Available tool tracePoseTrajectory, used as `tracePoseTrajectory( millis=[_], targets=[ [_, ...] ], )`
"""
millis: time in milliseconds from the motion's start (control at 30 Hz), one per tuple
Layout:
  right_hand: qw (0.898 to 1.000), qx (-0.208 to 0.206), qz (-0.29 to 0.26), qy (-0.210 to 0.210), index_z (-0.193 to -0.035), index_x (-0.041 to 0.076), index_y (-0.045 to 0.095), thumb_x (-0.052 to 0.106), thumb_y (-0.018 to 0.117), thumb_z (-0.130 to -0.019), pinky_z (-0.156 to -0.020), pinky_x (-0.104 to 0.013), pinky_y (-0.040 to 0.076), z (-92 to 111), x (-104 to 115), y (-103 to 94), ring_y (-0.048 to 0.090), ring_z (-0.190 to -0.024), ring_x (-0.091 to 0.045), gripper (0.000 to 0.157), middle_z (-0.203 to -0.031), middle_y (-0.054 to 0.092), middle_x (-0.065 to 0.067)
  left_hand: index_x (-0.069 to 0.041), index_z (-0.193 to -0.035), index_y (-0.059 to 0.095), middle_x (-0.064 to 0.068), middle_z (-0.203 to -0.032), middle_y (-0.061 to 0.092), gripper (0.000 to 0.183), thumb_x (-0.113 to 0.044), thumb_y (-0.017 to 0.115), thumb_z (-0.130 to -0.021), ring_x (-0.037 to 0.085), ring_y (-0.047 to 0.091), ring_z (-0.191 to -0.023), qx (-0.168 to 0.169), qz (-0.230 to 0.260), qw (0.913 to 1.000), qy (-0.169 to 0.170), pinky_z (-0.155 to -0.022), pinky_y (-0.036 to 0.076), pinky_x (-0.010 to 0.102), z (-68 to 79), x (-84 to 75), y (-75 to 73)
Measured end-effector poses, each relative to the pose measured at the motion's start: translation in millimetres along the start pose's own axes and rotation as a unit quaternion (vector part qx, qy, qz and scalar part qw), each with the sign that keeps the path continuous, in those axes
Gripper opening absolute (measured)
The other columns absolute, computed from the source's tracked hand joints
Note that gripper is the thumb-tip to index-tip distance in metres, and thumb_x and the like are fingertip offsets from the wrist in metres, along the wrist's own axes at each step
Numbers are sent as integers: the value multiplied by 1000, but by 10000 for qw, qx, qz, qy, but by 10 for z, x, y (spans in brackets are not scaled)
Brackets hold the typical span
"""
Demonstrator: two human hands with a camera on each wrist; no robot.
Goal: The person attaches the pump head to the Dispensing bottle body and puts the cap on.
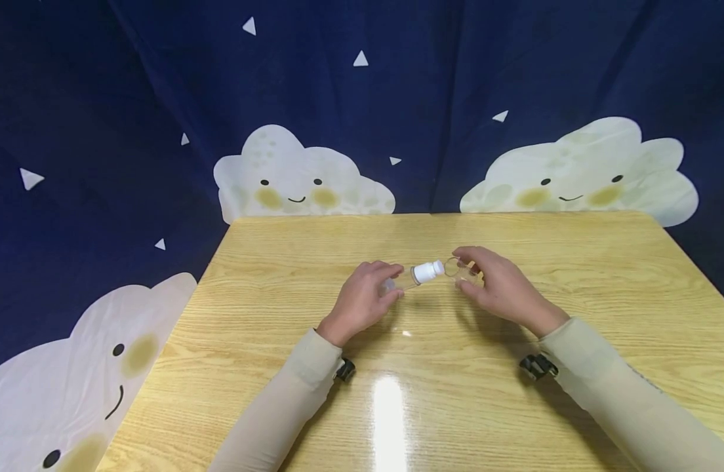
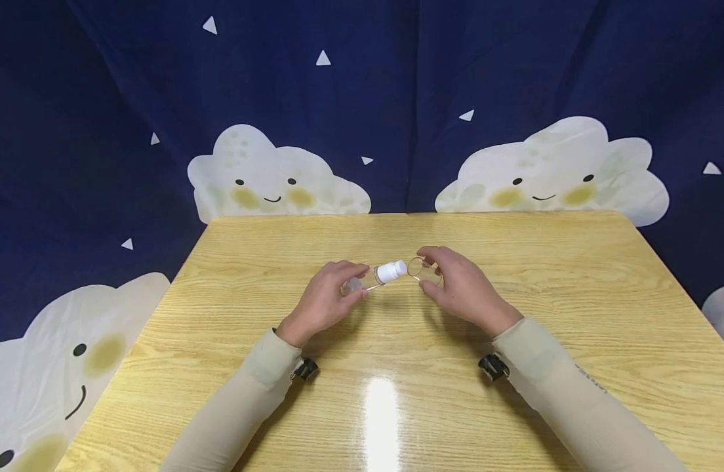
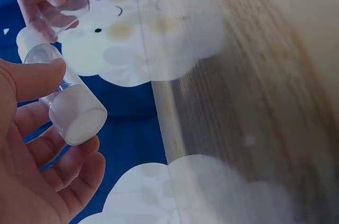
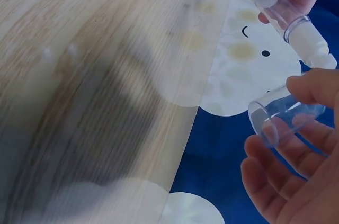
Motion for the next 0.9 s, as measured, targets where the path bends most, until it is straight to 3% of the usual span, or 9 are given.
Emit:
tracePoseTrajectory(
  millis=[267,567,900],
  targets=[
    [9995,-271,85,-138,-116,2,65,8,73,-85,-75,-39,50,-28,1,-109,64,-90,-29,32,-110,70,-15,-13,-128,67,3,-121,70,40,-22,74,-89,23,63,-106,-38,33,10000,41,-87,53,36,-9,-4,-5],
    [9995,-212,159,-198,-125,6,64,12,71,-89,-79,-43,51,-32,12,-113,65,-98,-29,36,-117,68,-13,-12,-129,66,3,-123,70,41,-24,73,-91,23,63,-108,51,63,10000,-41,-88,53,36,-14,0,2],
    [9991,-132,-413,24,-126,-1,58,10,70,-91,-78,-43,56,-49,6,-85,67,-88,-24,39,-112,68,-18,-11,-130,66,3,-122,70,42,-23,74,-90,24,63,-109,5,86,10000,15,-91,53,37,-6,-7,-19]
  ],
)
Point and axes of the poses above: each hand's wrist, its own z-axis away from the middle knuckle, its own y-axis out of the palm, x = y × z, the point moved 6 cm from there along -z, towards the middle knuckle
